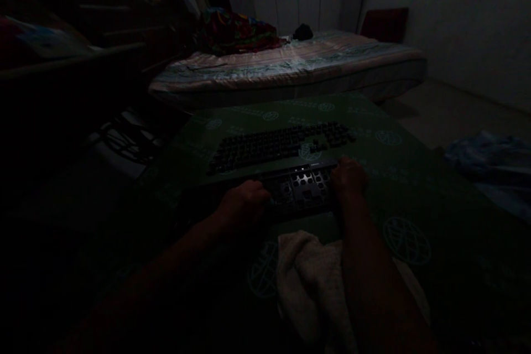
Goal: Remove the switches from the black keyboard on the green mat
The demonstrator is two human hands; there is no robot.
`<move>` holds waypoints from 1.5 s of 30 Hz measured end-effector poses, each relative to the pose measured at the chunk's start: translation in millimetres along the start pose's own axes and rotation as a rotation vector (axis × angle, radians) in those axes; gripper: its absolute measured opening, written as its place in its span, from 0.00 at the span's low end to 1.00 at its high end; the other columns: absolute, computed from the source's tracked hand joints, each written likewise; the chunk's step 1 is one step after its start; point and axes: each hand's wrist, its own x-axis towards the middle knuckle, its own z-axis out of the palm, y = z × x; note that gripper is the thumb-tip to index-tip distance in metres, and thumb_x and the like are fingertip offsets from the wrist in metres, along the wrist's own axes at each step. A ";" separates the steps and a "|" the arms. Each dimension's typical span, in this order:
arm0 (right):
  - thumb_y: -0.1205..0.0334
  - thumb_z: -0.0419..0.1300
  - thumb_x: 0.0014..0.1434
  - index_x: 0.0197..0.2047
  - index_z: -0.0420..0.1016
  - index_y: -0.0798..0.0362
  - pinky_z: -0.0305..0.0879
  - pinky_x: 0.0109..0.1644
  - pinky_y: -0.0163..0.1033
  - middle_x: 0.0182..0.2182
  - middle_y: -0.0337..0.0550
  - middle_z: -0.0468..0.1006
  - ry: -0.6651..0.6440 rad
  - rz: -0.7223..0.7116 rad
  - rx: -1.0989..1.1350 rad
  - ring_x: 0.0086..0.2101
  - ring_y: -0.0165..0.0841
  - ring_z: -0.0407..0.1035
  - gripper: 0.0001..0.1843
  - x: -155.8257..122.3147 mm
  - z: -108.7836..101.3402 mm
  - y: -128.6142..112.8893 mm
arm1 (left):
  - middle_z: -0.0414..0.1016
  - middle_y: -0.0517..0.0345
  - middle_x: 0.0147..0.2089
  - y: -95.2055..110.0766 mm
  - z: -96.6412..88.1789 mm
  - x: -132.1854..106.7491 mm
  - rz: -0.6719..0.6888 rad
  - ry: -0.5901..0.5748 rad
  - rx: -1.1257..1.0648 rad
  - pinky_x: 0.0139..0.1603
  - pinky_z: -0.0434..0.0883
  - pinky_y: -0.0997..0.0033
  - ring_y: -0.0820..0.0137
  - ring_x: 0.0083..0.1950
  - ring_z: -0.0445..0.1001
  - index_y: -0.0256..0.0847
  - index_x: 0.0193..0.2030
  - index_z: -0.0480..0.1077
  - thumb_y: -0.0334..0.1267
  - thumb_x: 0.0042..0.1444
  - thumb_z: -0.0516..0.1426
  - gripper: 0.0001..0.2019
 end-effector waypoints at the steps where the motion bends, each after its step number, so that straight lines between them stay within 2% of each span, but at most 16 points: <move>1: 0.64 0.47 0.57 0.44 0.76 0.54 0.67 0.39 0.43 0.41 0.55 0.76 0.003 0.001 0.003 0.40 0.43 0.71 0.18 0.2 0.3 0.1 | 0.71 0.50 0.39 4.0 2.4 -0.2 0.027 -0.008 0.008 0.35 0.67 0.70 0.65 0.42 0.68 0.39 0.38 0.70 0.29 0.51 0.50 0.10; 5: 0.64 0.47 0.56 0.44 0.75 0.55 0.66 0.40 0.43 0.41 0.55 0.76 0.004 0.006 0.013 0.41 0.44 0.71 0.18 -0.5 0.7 -0.3 | 0.70 0.50 0.38 11.3 2.3 0.6 0.100 -0.040 0.028 0.32 0.67 0.70 0.63 0.41 0.68 0.38 0.36 0.70 0.30 0.52 0.50 0.09; 9: 0.64 0.47 0.57 0.44 0.75 0.54 0.66 0.41 0.44 0.42 0.54 0.75 -0.011 0.012 0.028 0.42 0.45 0.70 0.18 -1.8 -0.3 -1.8 | 0.70 0.51 0.36 0.8 -13.0 1.0 0.074 -0.143 0.044 0.31 0.66 0.71 0.65 0.39 0.69 0.38 0.33 0.71 0.29 0.49 0.52 0.08; 13: 0.63 0.47 0.57 0.43 0.76 0.53 0.66 0.40 0.44 0.41 0.54 0.75 -0.020 0.022 0.037 0.41 0.44 0.71 0.18 -1.5 -1.2 -2.4 | 0.70 0.49 0.38 0.8 -16.9 1.3 0.020 -0.071 0.038 0.32 0.67 0.69 0.63 0.40 0.69 0.38 0.36 0.71 0.29 0.51 0.50 0.10; 18: 0.64 0.47 0.56 0.42 0.76 0.54 0.66 0.40 0.42 0.41 0.54 0.76 -0.013 0.008 0.041 0.41 0.43 0.71 0.18 -2.0 -1.4 -1.5 | 0.70 0.49 0.39 14.5 -5.3 3.3 0.108 -0.088 0.053 0.32 0.67 0.68 0.61 0.42 0.68 0.38 0.36 0.71 0.30 0.52 0.50 0.09; 22: 0.63 0.48 0.56 0.43 0.76 0.54 0.66 0.40 0.43 0.41 0.54 0.76 -0.009 0.015 0.061 0.41 0.45 0.71 0.18 -3.6 -2.4 -1.8 | 0.70 0.50 0.37 5.4 -6.8 1.7 0.114 -0.131 0.076 0.31 0.66 0.69 0.63 0.40 0.68 0.39 0.35 0.71 0.30 0.51 0.50 0.09; 25: 0.63 0.48 0.56 0.43 0.76 0.53 0.66 0.40 0.44 0.42 0.54 0.76 -0.016 0.014 0.057 0.41 0.45 0.71 0.17 -3.8 -3.3 -2.4 | 0.69 0.50 0.38 -0.5 -8.9 0.2 0.050 -0.072 0.092 0.32 0.66 0.69 0.63 0.41 0.67 0.39 0.38 0.71 0.30 0.52 0.50 0.10; 27: 0.64 0.48 0.56 0.44 0.75 0.53 0.66 0.40 0.44 0.42 0.54 0.75 -0.014 0.017 0.053 0.42 0.45 0.71 0.18 -3.5 -3.4 -2.4 | 0.69 0.49 0.40 2.6 -8.1 0.8 0.029 -0.045 0.093 0.33 0.66 0.69 0.63 0.42 0.67 0.39 0.39 0.71 0.30 0.53 0.49 0.11; 33: 0.64 0.48 0.56 0.42 0.76 0.54 0.66 0.40 0.43 0.41 0.55 0.76 -0.006 -0.008 0.026 0.41 0.43 0.71 0.17 -2.2 -2.4 -1.9 | 0.69 0.48 0.38 17.3 -4.9 6.5 0.194 -0.100 0.109 0.31 0.65 0.68 0.62 0.42 0.65 0.37 0.34 0.72 0.32 0.54 0.50 0.09; 40: 0.63 0.48 0.56 0.43 0.76 0.54 0.65 0.38 0.41 0.40 0.55 0.76 -0.004 0.003 0.015 0.40 0.42 0.71 0.17 -1.5 -2.0 -1.7 | 0.70 0.51 0.38 10.9 -9.0 10.9 0.336 -0.127 0.100 0.29 0.64 0.71 0.64 0.40 0.66 0.38 0.32 0.72 0.30 0.52 0.52 0.07; 43: 0.63 0.48 0.57 0.43 0.76 0.54 0.65 0.39 0.40 0.40 0.54 0.76 0.020 0.001 0.014 0.40 0.42 0.71 0.18 -1.8 -1.4 -0.8 | 0.71 0.54 0.38 4.7 -10.8 10.7 0.390 -0.137 -0.008 0.30 0.65 0.74 0.67 0.39 0.67 0.39 0.33 0.71 0.29 0.50 0.53 0.07; 45: 0.63 0.48 0.57 0.44 0.76 0.53 0.65 0.39 0.40 0.40 0.53 0.76 0.024 0.004 0.018 0.40 0.41 0.71 0.17 -1.7 -1.0 -0.6 | 0.71 0.55 0.39 -0.6 -11.0 10.0 0.387 -0.084 -0.115 0.34 0.66 0.75 0.70 0.39 0.68 0.40 0.35 0.71 0.28 0.50 0.52 0.09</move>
